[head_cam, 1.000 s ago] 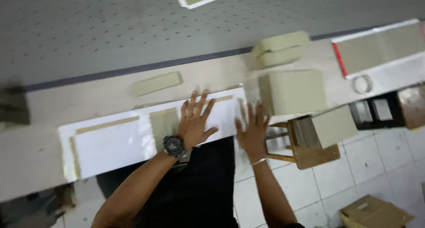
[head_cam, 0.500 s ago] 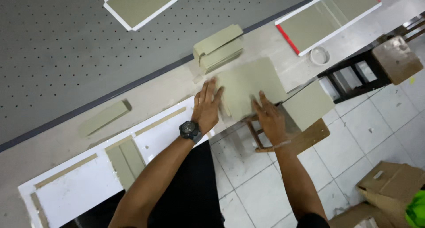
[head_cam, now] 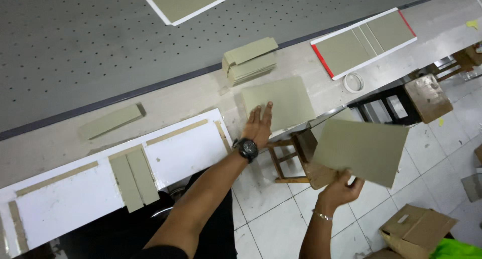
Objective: The person assembles books by placing beige book blocks onto a white board, then covering them with a red cover sheet. They repeat this process multiple times, stacking the finished books on the table.
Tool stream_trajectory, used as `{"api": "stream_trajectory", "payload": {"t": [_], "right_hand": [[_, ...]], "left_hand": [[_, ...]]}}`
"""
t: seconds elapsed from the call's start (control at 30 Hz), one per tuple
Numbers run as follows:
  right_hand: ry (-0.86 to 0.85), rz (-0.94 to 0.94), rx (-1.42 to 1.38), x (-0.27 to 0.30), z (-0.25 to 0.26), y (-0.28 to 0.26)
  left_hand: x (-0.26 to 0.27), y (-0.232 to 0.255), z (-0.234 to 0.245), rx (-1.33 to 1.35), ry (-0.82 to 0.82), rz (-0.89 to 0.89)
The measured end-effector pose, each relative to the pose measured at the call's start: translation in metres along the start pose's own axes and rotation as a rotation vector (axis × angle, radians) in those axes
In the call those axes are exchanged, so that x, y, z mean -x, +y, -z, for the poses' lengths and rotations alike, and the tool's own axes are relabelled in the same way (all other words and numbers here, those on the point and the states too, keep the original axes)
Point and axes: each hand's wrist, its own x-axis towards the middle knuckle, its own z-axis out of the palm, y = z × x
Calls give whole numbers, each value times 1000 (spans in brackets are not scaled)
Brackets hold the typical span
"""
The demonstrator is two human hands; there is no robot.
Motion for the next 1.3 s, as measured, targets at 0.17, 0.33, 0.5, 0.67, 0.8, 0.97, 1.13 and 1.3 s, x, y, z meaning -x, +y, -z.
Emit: {"api": "stream_trajectory", "payload": {"t": [0.17,0.33,0.5,0.67,0.8,0.97,1.13,1.3], "right_hand": [[-60,-722,-499,32,27,10],[-275,-898,-878,85,22,22],[-577,-965,-891,173,1,-10],[-1225,409,303,245,-31,1],[-1525,-196,-484,277,-48,-29],[-1107,-1106,-771,294,-64,-48],[-1126,-1075,-657,296,-68,-76],[-1067,-1090,-531,287,-67,-113]], "left_hand": [[5,-9,24,259,346,23],[42,-71,103,448,374,22],[151,-148,115,704,499,350],[313,-193,117,1083,888,1008],[414,-194,123,1320,1073,1228],[484,-177,119,1770,1044,1516],[517,-160,49,1841,1092,1625],[486,-149,92,1909,1109,1682]]}}
